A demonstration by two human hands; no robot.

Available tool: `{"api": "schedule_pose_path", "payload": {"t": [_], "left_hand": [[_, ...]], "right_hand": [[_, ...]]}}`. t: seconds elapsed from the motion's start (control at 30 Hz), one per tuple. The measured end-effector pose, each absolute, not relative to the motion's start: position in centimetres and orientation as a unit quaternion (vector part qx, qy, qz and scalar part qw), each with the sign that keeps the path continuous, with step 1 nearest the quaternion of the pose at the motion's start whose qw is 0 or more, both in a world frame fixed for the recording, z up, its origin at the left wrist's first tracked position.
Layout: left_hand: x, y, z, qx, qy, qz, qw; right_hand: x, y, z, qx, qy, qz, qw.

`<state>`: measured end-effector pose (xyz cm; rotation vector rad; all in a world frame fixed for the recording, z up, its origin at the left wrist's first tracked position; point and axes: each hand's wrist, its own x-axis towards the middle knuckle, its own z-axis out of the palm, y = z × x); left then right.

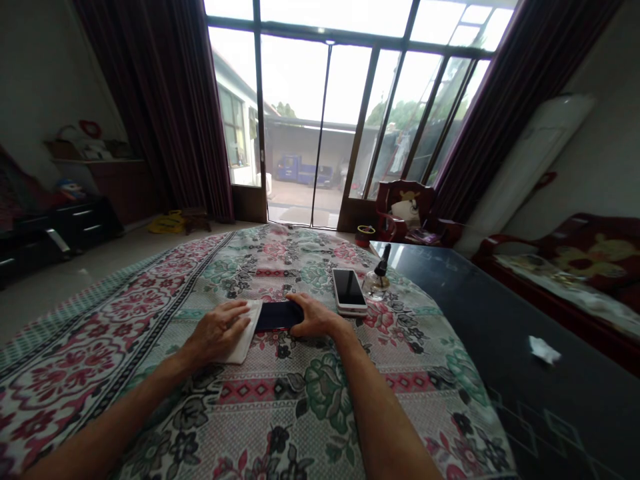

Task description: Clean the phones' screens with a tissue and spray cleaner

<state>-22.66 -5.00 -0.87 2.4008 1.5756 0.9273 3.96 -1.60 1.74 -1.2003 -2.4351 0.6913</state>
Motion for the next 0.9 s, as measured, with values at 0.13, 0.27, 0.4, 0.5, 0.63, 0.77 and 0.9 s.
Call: {"api": "schedule_pose_path", "payload": {"t": [0.13,0.27,0.4,0.5,0.63,0.77,0.9], "left_hand": [[-21.8,-5.4,-2.0,0.816,0.497,0.293,0.029],[-22.1,-5.3,-2.3,0.831,0.478,0.285,0.023],[-22.7,-4.9,-2.4,0.844,0.449,0.292,0.022],[-23.0,-4.6,-2.8,0.850,0.431,0.303,0.018],[-23.0,-4.4,-3.1,0.855,0.416,0.310,0.015],[-22.9,-4.5,-3.1,0.852,0.418,0.316,0.008],[-22.4,-4.7,-2.9,0.850,0.426,0.309,-0.013]], "right_hand": [[4.0,-1.8,1.5,-0.430,-0.852,0.248,0.168],[4.1,-1.8,1.2,-0.440,-0.843,0.257,0.174],[4.1,-2.6,0.6,-0.456,-0.823,0.270,0.203],[4.1,-3.6,0.2,-0.449,-0.814,0.286,0.231],[4.1,-4.1,0.1,-0.435,-0.816,0.279,0.259],[4.3,-4.1,0.1,-0.457,-0.817,0.248,0.248],[4.5,-4.1,-0.1,-0.489,-0.807,0.222,0.244]]}}
